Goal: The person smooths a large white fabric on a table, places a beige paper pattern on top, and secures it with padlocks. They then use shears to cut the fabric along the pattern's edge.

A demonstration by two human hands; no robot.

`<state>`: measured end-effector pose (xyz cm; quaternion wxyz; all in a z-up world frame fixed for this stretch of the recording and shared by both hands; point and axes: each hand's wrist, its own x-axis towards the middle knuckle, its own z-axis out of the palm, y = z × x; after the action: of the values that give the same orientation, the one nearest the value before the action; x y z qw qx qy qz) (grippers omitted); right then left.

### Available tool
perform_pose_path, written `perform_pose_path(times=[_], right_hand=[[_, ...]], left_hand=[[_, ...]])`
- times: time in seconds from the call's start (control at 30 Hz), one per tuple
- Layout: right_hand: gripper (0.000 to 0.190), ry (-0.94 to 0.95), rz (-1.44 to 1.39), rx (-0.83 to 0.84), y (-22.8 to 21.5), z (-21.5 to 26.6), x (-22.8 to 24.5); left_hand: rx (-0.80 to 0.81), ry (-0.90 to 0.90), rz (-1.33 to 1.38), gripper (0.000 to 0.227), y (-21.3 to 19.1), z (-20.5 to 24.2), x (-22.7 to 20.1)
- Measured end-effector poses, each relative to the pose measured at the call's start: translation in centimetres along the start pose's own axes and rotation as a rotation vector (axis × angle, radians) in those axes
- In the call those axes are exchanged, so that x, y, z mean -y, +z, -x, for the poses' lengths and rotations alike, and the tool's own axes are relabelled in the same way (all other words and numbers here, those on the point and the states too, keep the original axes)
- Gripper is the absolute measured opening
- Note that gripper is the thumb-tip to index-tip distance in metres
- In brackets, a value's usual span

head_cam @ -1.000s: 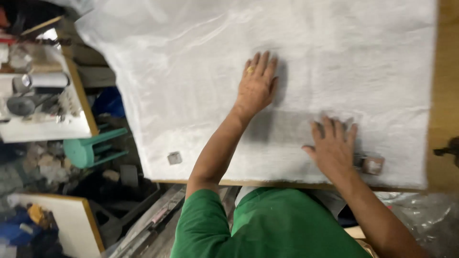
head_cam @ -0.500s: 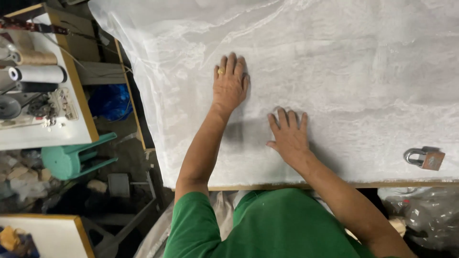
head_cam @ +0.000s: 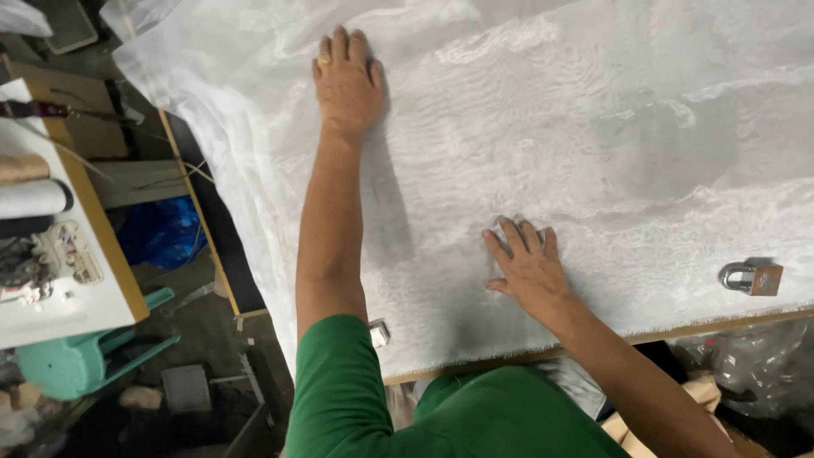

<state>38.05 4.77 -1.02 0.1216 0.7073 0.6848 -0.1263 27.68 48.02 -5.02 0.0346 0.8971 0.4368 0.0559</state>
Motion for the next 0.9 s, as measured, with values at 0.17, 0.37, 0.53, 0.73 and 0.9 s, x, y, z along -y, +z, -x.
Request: perform_pose_path(times=[0.17, 0.37, 0.53, 0.73, 0.9], right_hand=[[0.105, 0.001, 0.020, -0.083, 0.1, 0.3, 0.0], [0.104, -0.009, 0.033, -0.072, 0.4, 0.2, 0.0], [0.104, -0.011, 0.092, -0.287, -0.7, 0.1, 0.1], [0.099, -0.023, 0.084, -0.267, -1.5, 0.3, 0.1], [0.098, -0.019, -0.030, -0.117, -0.9, 0.1, 0.2]], left_hand=[[-0.066, -0.059, -0.125, 0.060, 1.8, -1.3, -1.9], [-0.015, 0.467, -0.007, 0.057, -1.0, 6.4, -13.3], [-0.071, 0.233, -0.082, 0.060, 1.5, 3.9, -11.1], [-0.054, 0.161, 0.114, 0.047, -5.1, 14.4, -4.0], [-0.131, -0.044, -0.056, 0.057, -2.2, 15.1, 3.5]])
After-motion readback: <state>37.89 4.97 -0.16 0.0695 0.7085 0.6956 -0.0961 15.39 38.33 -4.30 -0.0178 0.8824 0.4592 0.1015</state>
